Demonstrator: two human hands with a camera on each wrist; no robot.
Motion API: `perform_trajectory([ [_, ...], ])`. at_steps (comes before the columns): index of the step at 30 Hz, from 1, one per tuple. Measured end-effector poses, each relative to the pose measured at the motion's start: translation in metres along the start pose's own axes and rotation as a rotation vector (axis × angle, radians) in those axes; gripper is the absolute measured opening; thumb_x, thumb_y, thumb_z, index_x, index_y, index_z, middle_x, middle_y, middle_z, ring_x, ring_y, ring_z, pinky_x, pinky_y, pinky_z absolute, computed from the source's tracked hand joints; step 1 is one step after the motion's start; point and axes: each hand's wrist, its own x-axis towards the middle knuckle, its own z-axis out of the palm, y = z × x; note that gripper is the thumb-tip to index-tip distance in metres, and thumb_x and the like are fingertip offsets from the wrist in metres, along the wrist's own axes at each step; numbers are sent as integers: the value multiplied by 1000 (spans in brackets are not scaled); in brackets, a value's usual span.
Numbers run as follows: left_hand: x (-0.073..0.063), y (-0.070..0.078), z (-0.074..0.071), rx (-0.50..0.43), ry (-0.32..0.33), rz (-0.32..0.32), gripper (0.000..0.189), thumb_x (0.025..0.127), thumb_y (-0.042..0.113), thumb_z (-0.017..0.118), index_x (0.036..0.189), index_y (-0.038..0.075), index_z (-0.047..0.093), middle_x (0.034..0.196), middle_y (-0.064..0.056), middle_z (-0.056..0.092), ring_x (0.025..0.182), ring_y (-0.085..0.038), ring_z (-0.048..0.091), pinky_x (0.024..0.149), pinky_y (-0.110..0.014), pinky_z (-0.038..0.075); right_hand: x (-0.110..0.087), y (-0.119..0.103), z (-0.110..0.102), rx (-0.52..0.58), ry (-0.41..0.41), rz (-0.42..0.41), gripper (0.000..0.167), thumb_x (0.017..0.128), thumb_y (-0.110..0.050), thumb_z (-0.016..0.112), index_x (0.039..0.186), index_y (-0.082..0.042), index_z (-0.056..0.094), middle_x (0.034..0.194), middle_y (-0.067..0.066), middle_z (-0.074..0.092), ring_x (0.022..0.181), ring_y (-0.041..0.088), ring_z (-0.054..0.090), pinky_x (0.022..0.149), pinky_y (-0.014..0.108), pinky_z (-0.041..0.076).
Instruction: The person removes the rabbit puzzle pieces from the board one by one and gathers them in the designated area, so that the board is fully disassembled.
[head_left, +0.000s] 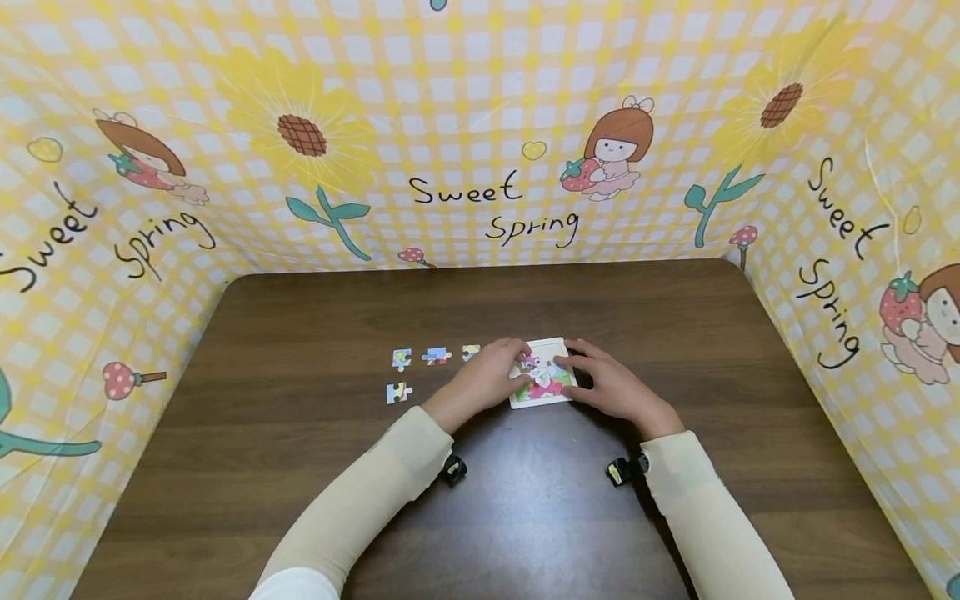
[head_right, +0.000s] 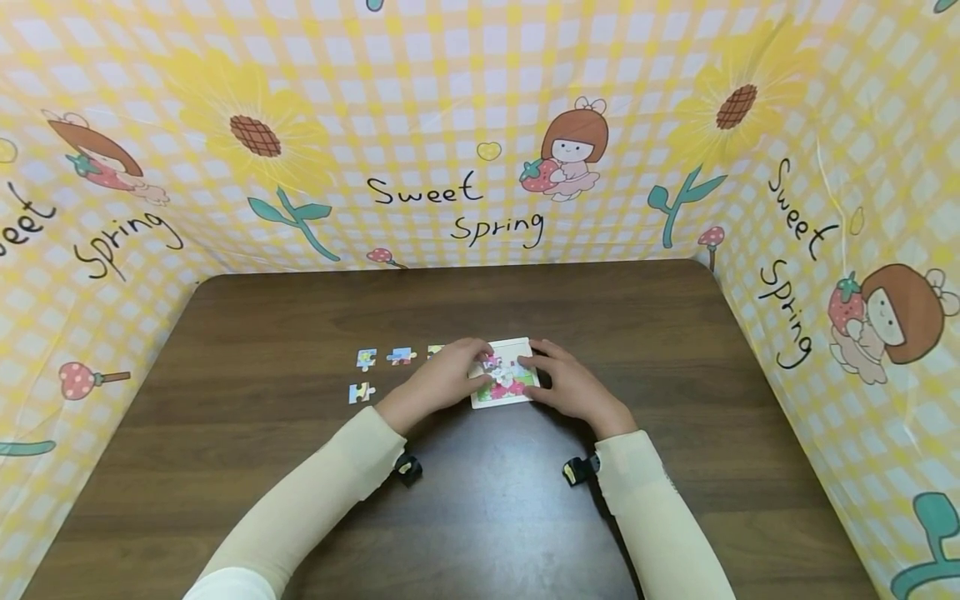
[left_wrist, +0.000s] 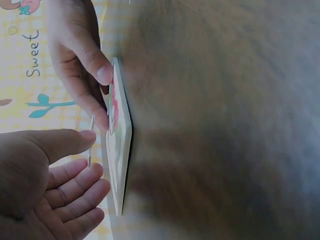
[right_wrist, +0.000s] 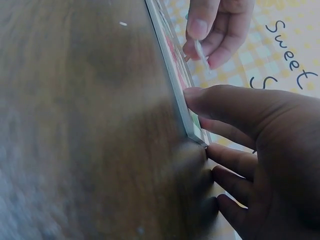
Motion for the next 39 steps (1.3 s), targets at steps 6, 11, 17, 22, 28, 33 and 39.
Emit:
perform_trajectory([
  [6,-9,-9,-10,-10,25,-3,38,90,30,71,122,12,61,111,-3,61,98,-15,58,86,-34,49,0,0,0,2,8,7,53,91,-28,71,139,-13,55,155,12,31,144,34,22,107,55,32],
  [11,-18,-23,-17,-23,72,-17,36,90,29,71,121,13,62,110,-2,60,99,-15,59,85,-32,50,0,0,0,3,5,14,54,90,-28,71,140,-13,55,156,12,30,144,34,21,108,55,31],
  [17,-35,-40,-28,-29,114,-47,35,90,27,71,121,14,63,111,0,60,101,-17,60,86,-34,50,1,0,0,-1,9,8,55,90,-28,72,140,-12,55,155,12,31,145,34,20,108,55,30],
  [22,-54,-55,-38,-33,127,-57,37,89,22,72,123,11,62,110,-2,60,100,-19,60,86,-36,50,0,0,0,2,9,5,55,90,-26,72,140,-12,55,155,12,31,144,35,20,108,55,30],
  [28,-74,-74,-45,-28,148,-36,36,88,19,74,121,8,65,108,-6,63,102,-24,61,90,-42,48,0,1,1,5,10,10,55,90,-28,72,140,-13,54,156,11,30,145,34,20,108,54,30],
  [33,-88,-87,-42,17,127,-1,36,88,17,73,121,6,64,108,-6,64,101,-23,60,90,-43,47,0,1,1,3,10,10,55,90,-29,72,139,-12,55,155,12,31,144,34,21,108,54,30],
  [39,-99,-97,-36,2,88,-5,32,90,17,71,120,9,64,113,-4,63,105,-21,60,91,-41,48,0,2,2,9,13,14,55,90,-29,72,139,-13,55,155,11,31,144,33,22,108,53,31],
])
